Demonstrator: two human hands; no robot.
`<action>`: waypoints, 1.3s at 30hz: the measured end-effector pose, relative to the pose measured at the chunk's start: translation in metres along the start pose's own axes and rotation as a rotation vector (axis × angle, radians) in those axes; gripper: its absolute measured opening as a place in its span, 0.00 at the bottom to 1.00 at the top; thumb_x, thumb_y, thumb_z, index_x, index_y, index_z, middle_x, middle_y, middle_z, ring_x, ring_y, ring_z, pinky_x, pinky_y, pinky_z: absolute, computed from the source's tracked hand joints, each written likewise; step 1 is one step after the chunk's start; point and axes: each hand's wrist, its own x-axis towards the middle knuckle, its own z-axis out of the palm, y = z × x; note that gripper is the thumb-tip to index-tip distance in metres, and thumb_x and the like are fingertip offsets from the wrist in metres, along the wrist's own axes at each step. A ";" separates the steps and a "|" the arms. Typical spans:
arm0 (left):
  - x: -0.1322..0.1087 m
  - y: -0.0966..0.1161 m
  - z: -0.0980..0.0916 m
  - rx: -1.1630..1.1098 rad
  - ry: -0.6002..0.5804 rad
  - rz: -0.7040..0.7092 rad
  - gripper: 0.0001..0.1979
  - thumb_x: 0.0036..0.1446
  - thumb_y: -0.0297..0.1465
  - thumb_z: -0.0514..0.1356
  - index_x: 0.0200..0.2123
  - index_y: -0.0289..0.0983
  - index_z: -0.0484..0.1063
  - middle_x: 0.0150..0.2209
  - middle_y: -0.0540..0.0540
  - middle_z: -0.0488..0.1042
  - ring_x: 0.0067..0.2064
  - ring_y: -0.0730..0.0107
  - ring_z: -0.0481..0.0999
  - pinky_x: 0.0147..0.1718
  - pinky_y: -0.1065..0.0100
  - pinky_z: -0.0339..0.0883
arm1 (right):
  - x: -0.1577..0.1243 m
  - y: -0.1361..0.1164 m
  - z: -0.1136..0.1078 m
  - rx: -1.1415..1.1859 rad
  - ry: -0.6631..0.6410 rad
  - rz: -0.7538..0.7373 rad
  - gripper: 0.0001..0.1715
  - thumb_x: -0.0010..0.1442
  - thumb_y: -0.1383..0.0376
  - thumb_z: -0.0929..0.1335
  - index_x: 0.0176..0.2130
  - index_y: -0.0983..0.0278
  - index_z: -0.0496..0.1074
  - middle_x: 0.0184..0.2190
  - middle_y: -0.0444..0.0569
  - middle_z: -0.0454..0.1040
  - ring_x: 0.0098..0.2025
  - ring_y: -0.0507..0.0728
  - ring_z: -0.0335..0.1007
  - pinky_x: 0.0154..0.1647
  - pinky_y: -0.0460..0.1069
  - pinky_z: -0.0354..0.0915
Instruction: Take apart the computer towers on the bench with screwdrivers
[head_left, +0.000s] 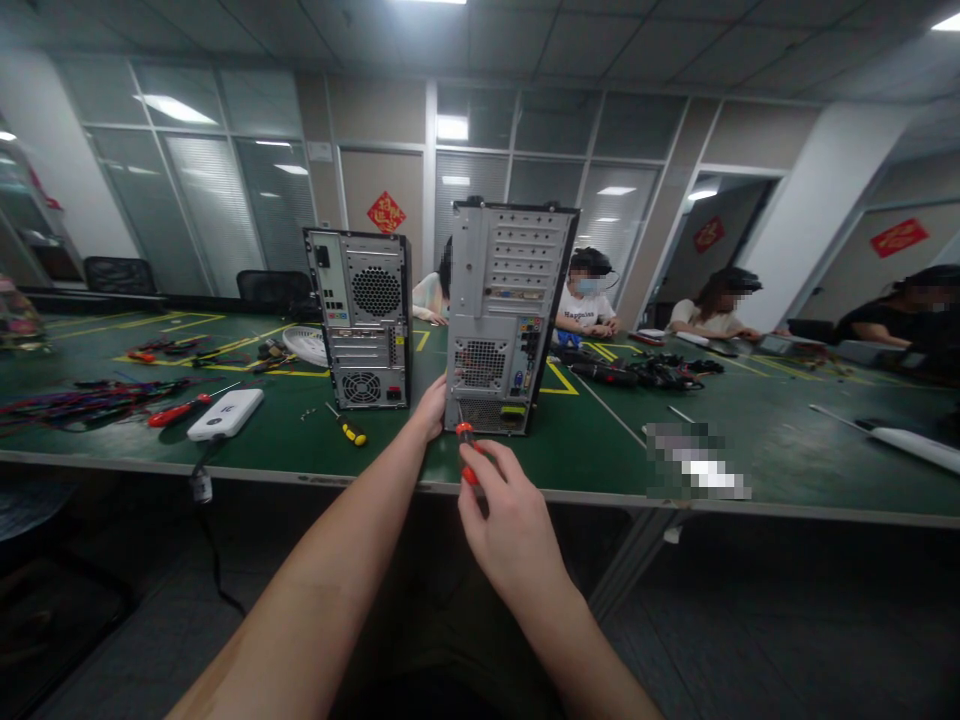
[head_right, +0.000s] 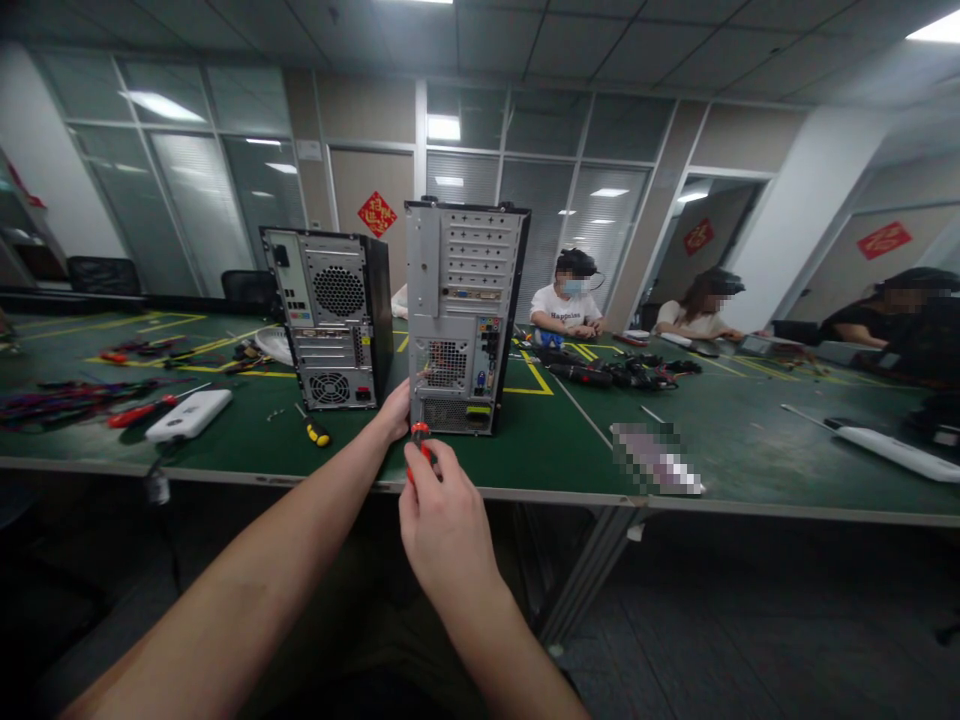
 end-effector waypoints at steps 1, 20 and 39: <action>0.001 0.000 -0.001 -0.003 0.001 -0.007 0.20 0.53 0.34 0.71 0.51 0.37 0.81 0.36 0.45 0.85 0.35 0.64 0.84 0.40 0.65 0.77 | 0.000 0.000 0.001 0.004 0.010 0.024 0.20 0.68 0.72 0.67 0.58 0.65 0.76 0.55 0.59 0.76 0.52 0.63 0.79 0.55 0.57 0.77; 0.004 -0.003 -0.003 -0.001 -0.009 0.010 0.19 0.54 0.31 0.70 0.51 0.36 0.82 0.37 0.44 0.85 0.37 0.62 0.85 0.41 0.64 0.77 | 0.002 0.002 0.001 0.029 0.004 0.092 0.18 0.67 0.63 0.75 0.55 0.65 0.78 0.45 0.54 0.79 0.40 0.60 0.80 0.44 0.54 0.78; 0.003 -0.003 -0.003 0.003 -0.032 0.030 0.18 0.53 0.32 0.69 0.48 0.37 0.82 0.37 0.44 0.85 0.39 0.61 0.85 0.42 0.64 0.77 | 0.003 0.005 0.003 0.030 0.013 0.038 0.18 0.68 0.70 0.71 0.57 0.64 0.78 0.52 0.57 0.77 0.44 0.60 0.80 0.49 0.55 0.78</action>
